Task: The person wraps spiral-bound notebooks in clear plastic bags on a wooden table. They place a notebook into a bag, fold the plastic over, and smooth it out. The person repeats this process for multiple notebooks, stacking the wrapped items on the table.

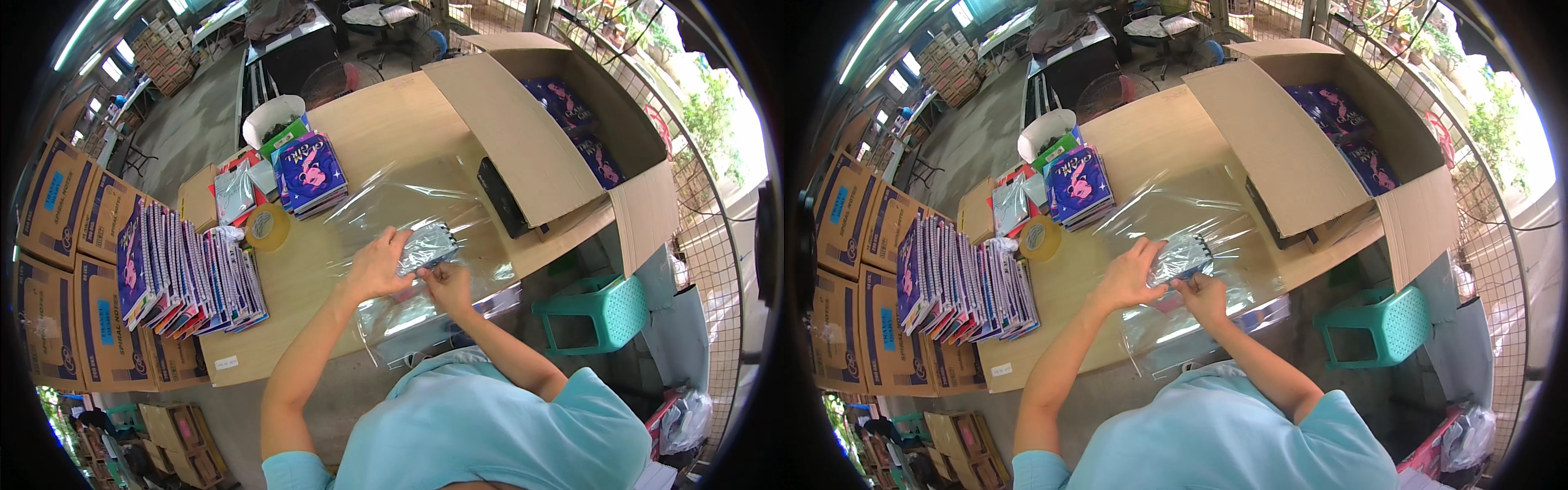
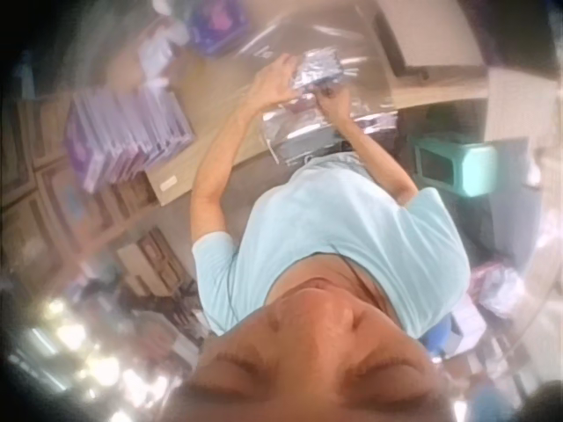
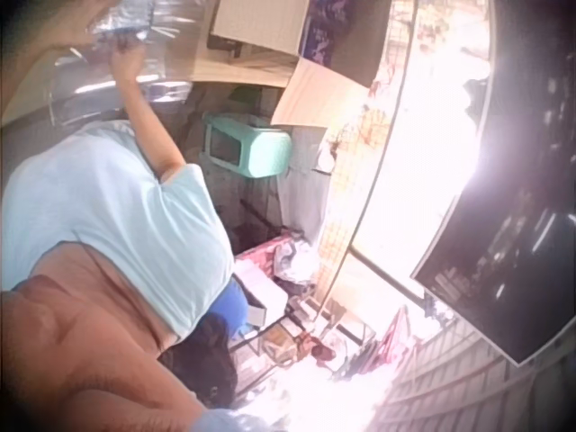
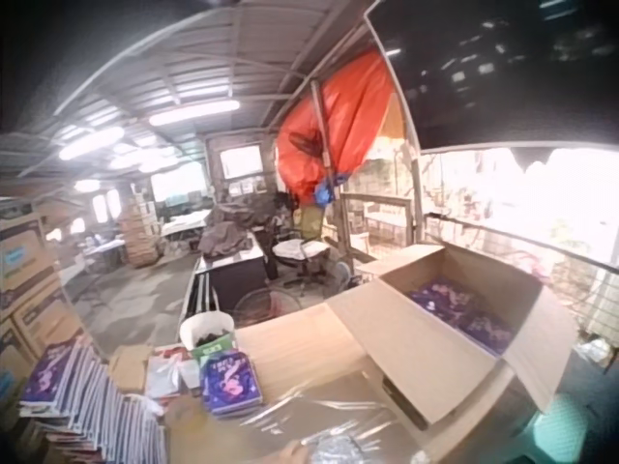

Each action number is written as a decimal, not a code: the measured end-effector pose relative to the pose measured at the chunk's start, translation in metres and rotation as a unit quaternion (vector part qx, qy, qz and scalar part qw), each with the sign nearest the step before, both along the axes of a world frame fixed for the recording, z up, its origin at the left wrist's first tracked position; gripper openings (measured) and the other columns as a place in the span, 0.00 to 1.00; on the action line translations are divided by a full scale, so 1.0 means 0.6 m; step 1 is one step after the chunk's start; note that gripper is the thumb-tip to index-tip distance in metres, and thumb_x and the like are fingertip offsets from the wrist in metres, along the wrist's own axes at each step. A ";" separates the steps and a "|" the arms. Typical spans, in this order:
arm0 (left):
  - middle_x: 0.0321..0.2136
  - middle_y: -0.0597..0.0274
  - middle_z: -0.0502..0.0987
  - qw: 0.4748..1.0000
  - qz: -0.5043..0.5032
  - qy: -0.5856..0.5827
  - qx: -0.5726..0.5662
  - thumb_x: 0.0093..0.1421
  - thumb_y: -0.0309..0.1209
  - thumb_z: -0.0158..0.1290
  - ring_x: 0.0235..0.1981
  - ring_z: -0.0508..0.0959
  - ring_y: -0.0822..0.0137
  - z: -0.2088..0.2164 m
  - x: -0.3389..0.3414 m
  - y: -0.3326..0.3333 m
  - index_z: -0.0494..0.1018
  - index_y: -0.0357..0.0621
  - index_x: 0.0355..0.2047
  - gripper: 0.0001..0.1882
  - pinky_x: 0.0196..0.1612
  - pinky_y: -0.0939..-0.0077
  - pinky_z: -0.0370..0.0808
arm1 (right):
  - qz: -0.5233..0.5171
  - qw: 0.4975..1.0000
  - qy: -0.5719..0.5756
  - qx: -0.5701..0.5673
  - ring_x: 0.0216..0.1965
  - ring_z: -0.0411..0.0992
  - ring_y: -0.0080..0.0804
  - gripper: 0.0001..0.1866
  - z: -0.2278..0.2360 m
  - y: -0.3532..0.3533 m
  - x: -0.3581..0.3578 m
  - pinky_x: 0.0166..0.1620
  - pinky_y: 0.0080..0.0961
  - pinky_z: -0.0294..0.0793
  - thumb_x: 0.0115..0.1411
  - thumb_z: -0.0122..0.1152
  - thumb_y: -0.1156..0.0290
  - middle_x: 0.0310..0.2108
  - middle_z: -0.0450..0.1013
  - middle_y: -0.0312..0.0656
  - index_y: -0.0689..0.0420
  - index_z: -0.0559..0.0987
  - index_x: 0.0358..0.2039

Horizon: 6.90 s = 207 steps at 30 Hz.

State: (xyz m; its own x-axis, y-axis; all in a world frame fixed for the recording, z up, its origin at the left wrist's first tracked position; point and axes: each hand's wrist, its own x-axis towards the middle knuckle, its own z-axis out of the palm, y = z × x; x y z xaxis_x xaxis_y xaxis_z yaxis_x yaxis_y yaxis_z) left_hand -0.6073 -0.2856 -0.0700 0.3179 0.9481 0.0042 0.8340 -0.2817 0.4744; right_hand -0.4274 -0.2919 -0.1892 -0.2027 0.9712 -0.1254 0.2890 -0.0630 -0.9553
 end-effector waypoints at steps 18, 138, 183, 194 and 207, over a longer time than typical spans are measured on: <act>0.51 0.53 0.70 0.978 0.186 -0.092 0.027 0.53 0.40 0.61 0.53 0.69 0.51 -0.334 -0.103 -0.152 0.70 0.54 0.55 0.29 0.53 0.52 0.67 | 0.281 0.949 -0.136 0.033 0.59 0.64 0.50 0.50 0.334 -0.019 0.123 0.62 0.35 0.62 0.46 0.72 0.57 0.60 0.61 0.60 0.64 0.57 0.64; 0.41 0.57 0.79 0.807 0.283 -0.491 0.169 0.28 0.51 0.71 0.43 0.78 0.68 -0.199 0.025 -0.001 0.68 0.35 0.54 0.53 0.50 0.75 0.74 | 0.051 0.949 0.312 0.002 0.53 0.67 0.30 0.54 -0.117 0.162 0.044 0.56 0.30 0.68 0.33 0.82 0.53 0.52 0.67 0.39 0.58 0.63 0.58; 0.45 0.63 0.71 0.177 0.445 -0.861 -0.171 0.67 0.45 0.47 0.49 0.67 0.65 -0.287 0.130 -0.044 0.66 0.46 0.48 0.17 0.57 0.61 0.61 | 0.389 0.842 -0.367 0.067 0.31 0.78 0.46 0.44 -0.035 0.368 -0.141 0.37 0.38 0.76 0.33 0.70 0.31 0.27 0.78 0.54 0.67 0.81 0.30; 0.43 0.62 0.71 0.979 0.196 -0.034 -0.048 0.53 0.38 0.59 0.50 0.70 0.59 -0.261 0.076 -0.175 0.69 0.48 0.49 0.24 0.49 0.59 0.69 | 0.181 0.905 -0.241 0.301 0.40 0.74 0.39 0.22 0.007 0.327 -0.059 0.43 0.31 0.73 0.47 0.70 0.49 0.37 0.74 0.43 0.55 0.84 0.33; 0.33 0.59 0.77 0.965 0.244 -0.057 -0.080 0.57 0.28 0.52 0.37 0.77 0.54 -0.179 0.030 -0.124 0.76 0.45 0.34 0.05 0.37 0.60 0.73 | 0.273 0.880 -0.169 0.349 0.45 0.68 0.38 0.21 0.034 0.006 0.059 0.50 0.45 0.61 0.46 0.69 0.64 0.39 0.71 0.35 0.53 0.78 0.42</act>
